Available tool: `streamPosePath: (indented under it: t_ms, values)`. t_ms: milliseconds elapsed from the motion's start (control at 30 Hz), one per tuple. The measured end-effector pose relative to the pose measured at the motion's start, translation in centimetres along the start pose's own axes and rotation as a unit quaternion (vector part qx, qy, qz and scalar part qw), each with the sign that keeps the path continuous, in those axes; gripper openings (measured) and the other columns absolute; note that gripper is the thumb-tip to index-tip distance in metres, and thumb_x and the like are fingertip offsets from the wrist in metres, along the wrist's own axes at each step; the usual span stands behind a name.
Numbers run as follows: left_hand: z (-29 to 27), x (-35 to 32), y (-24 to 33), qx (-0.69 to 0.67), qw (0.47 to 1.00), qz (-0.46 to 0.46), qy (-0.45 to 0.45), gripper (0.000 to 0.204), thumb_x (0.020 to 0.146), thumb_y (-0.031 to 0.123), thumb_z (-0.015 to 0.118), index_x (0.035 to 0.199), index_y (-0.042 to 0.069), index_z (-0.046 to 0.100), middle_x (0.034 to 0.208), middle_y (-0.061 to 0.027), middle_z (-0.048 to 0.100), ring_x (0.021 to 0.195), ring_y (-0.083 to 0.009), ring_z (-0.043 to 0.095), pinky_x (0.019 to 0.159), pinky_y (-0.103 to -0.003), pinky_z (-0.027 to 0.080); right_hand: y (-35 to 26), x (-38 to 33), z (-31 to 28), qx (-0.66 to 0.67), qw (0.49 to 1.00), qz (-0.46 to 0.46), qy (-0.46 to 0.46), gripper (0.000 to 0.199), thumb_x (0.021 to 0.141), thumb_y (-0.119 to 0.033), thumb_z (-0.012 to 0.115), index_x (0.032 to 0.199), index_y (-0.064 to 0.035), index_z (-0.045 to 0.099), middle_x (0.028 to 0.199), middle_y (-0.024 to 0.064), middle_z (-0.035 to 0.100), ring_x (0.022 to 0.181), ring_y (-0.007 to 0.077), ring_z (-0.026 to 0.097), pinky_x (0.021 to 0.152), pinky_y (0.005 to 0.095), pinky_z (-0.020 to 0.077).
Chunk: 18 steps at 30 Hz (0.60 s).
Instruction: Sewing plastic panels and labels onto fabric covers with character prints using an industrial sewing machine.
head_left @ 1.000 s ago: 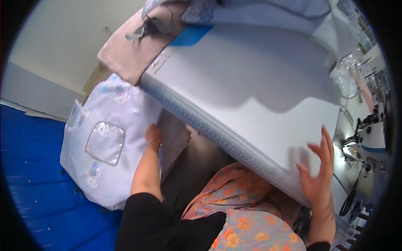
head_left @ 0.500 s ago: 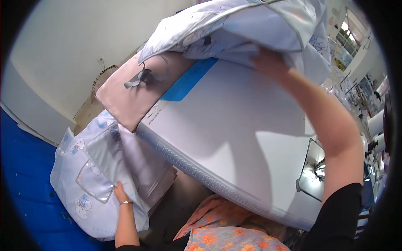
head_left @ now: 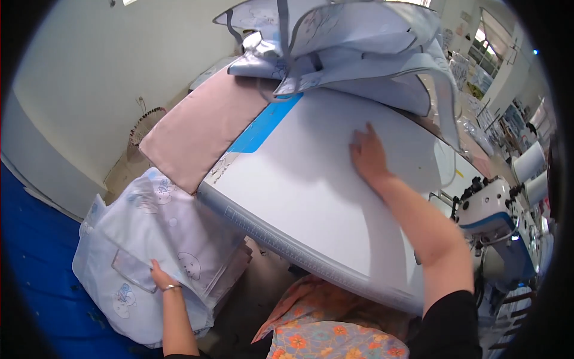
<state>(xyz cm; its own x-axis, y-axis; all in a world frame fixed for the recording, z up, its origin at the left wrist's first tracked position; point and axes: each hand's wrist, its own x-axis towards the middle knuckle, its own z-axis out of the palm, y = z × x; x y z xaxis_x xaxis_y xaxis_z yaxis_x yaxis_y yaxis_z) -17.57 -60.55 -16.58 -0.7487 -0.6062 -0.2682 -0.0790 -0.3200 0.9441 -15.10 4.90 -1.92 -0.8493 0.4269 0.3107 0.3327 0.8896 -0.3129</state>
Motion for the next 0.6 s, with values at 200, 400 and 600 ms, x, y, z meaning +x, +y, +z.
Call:
streamPosePath:
  t_ms: [200,400,600]
  values:
    - [13.3,-6.3,17.0,-0.098,0.959,0.180,-0.197,0.038,0.101,0.034,0.056,0.106,-0.002,0.064,0.096,-0.0101,0.066,0.081,-0.0206,0.066,0.074,-0.033,0.054,-7.0,-13.9,-5.1,0.333,0.937,-0.016,-0.106,0.048,0.090,-0.015,0.066,0.135,-0.0031,0.058,0.151,0.0169,0.046,0.139,0.0284,0.045,0.115,0.0376,0.0342]
    - [26.3,-32.9,12.9,-0.029,0.831,0.188,-0.523,0.020,0.095,0.018,0.060,0.109,0.004,0.063,0.105,-0.0118,0.061,0.083,-0.0235,0.064,0.073,-0.035,0.051,-13.8,-28.0,-8.7,0.534,0.819,0.033,-0.206,0.067,0.085,-0.022,0.078,0.141,-0.0018,0.049,0.133,0.0172,0.058,0.124,0.0226,0.055,0.107,0.0354,0.0414]
    - [27.8,-46.4,2.9,0.299,0.463,0.343,-0.761,0.042,0.093,0.035,0.056,0.121,0.005,0.066,0.148,-0.0269,0.044,0.121,-0.0415,0.056,0.100,-0.045,0.046,-7.7,-38.2,-11.7,0.611,0.729,0.286,-0.119,0.033,0.092,-0.014,0.070,0.122,-0.0010,0.065,0.109,0.0052,0.069,0.100,0.0144,0.063,0.091,0.0317,0.0497]
